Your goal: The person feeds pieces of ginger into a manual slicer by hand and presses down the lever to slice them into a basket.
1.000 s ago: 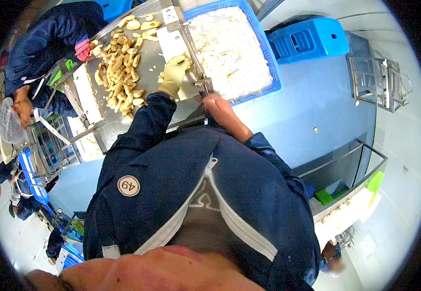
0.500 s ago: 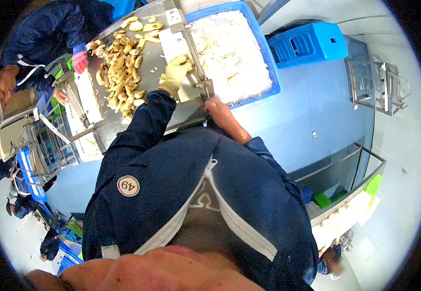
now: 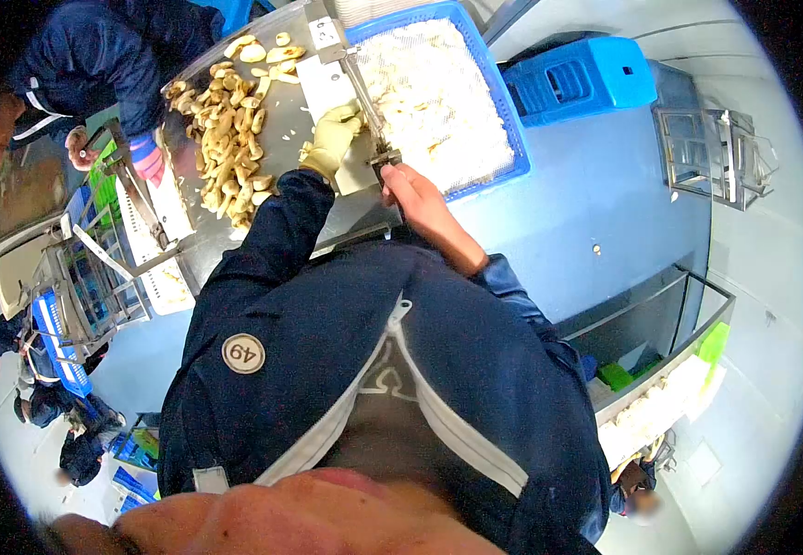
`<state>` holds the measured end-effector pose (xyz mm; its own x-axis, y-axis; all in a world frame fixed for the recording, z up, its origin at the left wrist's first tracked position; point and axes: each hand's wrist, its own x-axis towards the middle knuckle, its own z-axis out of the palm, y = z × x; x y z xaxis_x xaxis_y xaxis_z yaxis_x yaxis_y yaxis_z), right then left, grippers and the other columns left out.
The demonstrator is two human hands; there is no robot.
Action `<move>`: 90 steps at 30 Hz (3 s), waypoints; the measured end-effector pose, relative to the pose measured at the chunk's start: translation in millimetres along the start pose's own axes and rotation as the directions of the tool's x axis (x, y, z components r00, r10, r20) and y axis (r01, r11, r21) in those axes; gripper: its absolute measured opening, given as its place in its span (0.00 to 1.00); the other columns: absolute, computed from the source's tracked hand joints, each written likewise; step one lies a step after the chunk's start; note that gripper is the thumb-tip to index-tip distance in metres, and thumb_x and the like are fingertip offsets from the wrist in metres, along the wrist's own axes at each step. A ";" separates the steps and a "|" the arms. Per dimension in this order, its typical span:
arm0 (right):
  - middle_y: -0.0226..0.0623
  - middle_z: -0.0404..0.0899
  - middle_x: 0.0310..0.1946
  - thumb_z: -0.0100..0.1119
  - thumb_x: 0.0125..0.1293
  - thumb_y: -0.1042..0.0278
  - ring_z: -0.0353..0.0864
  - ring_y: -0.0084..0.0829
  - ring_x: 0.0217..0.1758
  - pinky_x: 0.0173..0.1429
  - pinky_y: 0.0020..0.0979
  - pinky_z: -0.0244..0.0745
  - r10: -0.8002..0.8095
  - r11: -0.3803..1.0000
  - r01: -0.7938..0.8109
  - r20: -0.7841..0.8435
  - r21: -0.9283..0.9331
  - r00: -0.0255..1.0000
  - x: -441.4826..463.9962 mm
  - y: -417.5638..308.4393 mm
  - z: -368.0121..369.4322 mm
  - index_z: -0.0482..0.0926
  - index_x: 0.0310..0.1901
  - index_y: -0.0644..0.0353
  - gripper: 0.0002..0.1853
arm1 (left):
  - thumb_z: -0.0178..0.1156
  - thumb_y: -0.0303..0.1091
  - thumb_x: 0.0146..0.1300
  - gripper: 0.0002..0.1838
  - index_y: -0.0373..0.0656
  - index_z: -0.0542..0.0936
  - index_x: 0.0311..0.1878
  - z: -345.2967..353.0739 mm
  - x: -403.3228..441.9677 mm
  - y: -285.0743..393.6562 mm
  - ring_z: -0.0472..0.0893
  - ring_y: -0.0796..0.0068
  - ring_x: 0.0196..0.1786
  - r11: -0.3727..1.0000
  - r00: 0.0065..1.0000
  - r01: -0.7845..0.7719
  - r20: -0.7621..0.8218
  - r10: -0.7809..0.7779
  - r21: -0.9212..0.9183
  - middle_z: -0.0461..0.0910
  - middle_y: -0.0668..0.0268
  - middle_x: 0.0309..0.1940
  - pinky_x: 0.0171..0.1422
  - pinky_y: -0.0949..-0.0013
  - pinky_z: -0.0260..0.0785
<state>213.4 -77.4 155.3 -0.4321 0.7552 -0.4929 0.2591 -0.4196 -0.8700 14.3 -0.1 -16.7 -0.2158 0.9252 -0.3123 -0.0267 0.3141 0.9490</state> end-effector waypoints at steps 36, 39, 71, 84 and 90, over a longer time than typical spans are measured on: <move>0.39 0.73 0.32 0.41 0.70 0.63 0.72 0.34 0.39 0.48 0.31 0.67 -0.218 0.952 0.235 0.102 -0.197 0.970 19.8 90.3 -3.9 0.75 0.33 0.66 0.16 | 0.66 0.33 0.60 0.13 0.34 0.80 0.43 10.0 -7.9 22.1 0.81 0.72 0.34 0.984 0.989 0.020 -0.146 0.006 0.176 0.84 0.59 0.34 0.41 0.71 0.73; 0.38 0.73 0.32 0.42 0.70 0.62 0.72 0.31 0.39 0.49 0.29 0.66 -0.186 0.969 0.195 0.075 -0.152 0.980 16.0 82.4 -2.8 0.75 0.32 0.65 0.16 | 0.62 0.32 0.63 0.13 0.33 0.80 0.46 16.1 -20.7 45.5 0.81 0.71 0.38 0.984 0.986 0.110 -0.139 -0.090 0.142 0.84 0.57 0.37 0.46 0.70 0.73; 0.38 0.73 0.27 0.44 0.71 0.57 0.72 0.30 0.33 0.42 0.31 0.68 -0.120 0.983 0.128 0.062 -0.136 0.991 20.2 78.7 -5.7 0.75 0.29 0.64 0.20 | 0.54 0.20 0.56 0.22 0.41 0.77 0.56 -30.0 -37.0 41.3 0.75 0.56 0.59 0.337 0.573 -0.748 0.301 0.762 0.571 0.78 0.55 0.51 0.65 0.60 0.68; 0.36 0.73 0.26 0.44 0.71 0.59 0.71 0.29 0.32 0.40 0.31 0.68 -0.191 0.965 0.205 0.101 -0.162 0.976 23.7 82.0 -7.1 0.74 0.30 0.63 0.17 | 0.57 0.19 0.62 0.18 0.33 0.76 0.57 -10.9 -16.5 2.6 0.80 0.78 0.45 0.985 0.977 -0.166 -0.130 0.170 0.043 0.82 0.61 0.44 0.50 0.77 0.73; 0.35 0.73 0.25 0.45 0.71 0.57 0.71 0.29 0.31 0.40 0.30 0.67 -0.169 0.968 0.184 0.099 -0.171 0.981 23.5 82.5 -6.4 0.74 0.31 0.63 0.18 | 0.58 0.19 0.63 0.14 0.35 0.77 0.52 0.3 -29.5 29.5 0.81 0.76 0.44 0.962 0.976 -0.191 -0.142 0.164 -0.197 0.83 0.63 0.43 0.49 0.75 0.75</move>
<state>230.2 -91.1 72.1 -0.5530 0.7616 -0.3379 0.3188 -0.1812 -0.9303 20.2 -18.1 20.5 -0.3538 0.9244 -0.1426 -0.1766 0.0837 0.9807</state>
